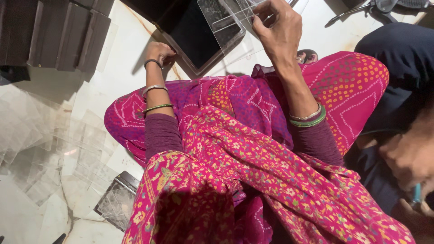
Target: The person sits on the floor and assembles small display boxes by inserting clear plastic inserts into dark wooden boxes. She wipes the inserts with a cloth, places them inside the boxes, and uses a handheld tool to secure or adjust the inserts. A coworker nearby uses a similar tool on other boxes.
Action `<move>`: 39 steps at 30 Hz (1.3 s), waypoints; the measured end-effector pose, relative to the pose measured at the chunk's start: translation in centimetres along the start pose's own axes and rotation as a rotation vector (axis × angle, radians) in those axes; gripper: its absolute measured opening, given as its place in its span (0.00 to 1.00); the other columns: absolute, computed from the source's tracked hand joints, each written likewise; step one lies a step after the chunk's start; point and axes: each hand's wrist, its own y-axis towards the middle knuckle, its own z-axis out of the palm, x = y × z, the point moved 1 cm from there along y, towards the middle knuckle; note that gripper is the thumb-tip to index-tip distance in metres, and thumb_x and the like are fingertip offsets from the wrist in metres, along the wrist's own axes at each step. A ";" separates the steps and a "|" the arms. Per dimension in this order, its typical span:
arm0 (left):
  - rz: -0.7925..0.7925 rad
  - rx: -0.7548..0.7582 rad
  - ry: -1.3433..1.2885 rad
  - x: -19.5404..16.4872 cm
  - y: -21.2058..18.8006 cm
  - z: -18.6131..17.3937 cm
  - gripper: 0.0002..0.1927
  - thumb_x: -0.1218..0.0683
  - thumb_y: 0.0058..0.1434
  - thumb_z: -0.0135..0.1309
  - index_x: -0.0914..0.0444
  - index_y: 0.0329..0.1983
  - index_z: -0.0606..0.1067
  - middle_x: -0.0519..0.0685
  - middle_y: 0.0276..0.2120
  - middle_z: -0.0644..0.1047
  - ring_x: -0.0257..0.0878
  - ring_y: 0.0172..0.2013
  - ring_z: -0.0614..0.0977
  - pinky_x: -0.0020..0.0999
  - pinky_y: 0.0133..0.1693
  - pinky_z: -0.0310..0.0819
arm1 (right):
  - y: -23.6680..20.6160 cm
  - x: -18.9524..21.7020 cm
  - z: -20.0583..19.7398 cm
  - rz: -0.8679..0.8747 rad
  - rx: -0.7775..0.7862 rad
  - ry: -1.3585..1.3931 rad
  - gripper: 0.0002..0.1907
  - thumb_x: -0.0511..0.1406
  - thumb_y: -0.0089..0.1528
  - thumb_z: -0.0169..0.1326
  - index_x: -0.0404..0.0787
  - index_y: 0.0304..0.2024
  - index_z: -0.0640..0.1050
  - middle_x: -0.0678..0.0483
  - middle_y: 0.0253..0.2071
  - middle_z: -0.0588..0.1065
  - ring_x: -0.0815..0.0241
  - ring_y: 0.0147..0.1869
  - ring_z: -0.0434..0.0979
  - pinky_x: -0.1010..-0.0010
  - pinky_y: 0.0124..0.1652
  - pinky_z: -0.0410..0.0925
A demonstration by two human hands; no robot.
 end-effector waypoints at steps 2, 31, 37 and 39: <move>0.032 -0.085 0.144 0.2 0.1 0.0 0.05 0.68 0.53 0.63 0.68 0.27 0.78 0.54 0.26 0.79 0.46 0.25 0.82 0.43 0.26 0.76 | -0.1 0.0 0.1 -0.003 -0.001 0.009 0.05 0.30 0.61 0.64 0.38 0.40 0.83 0.56 0.36 0.83 0.65 0.34 0.85 0.74 0.35 0.74; 0.210 -0.729 0.322 -2.1 -1.0 0.0 0.17 0.56 0.50 0.68 0.67 0.41 0.78 0.58 0.41 0.82 0.51 0.39 0.83 0.40 0.37 0.78 | -0.1 -1.0 0.9 0.020 0.055 -0.082 0.05 0.31 0.60 0.65 0.38 0.38 0.83 0.55 0.36 0.82 0.65 0.34 0.84 0.73 0.35 0.74; 0.050 -0.662 0.158 -2.7 -2.0 -0.6 0.11 0.65 0.61 0.54 0.64 0.45 0.83 0.51 0.38 0.85 0.36 0.28 0.86 0.24 0.26 0.82 | -0.2 -1.1 1.0 0.005 0.060 -0.089 0.05 0.31 0.59 0.64 0.39 0.38 0.83 0.55 0.36 0.82 0.65 0.34 0.85 0.73 0.36 0.75; -0.042 -0.641 0.055 -3.1 -2.5 -0.6 0.15 0.66 0.61 0.49 0.65 0.49 0.78 0.53 0.37 0.83 0.37 0.25 0.86 0.27 0.23 0.80 | -0.2 -1.1 1.1 0.004 0.061 -0.086 0.04 0.31 0.60 0.64 0.39 0.38 0.83 0.55 0.36 0.82 0.65 0.34 0.85 0.73 0.36 0.75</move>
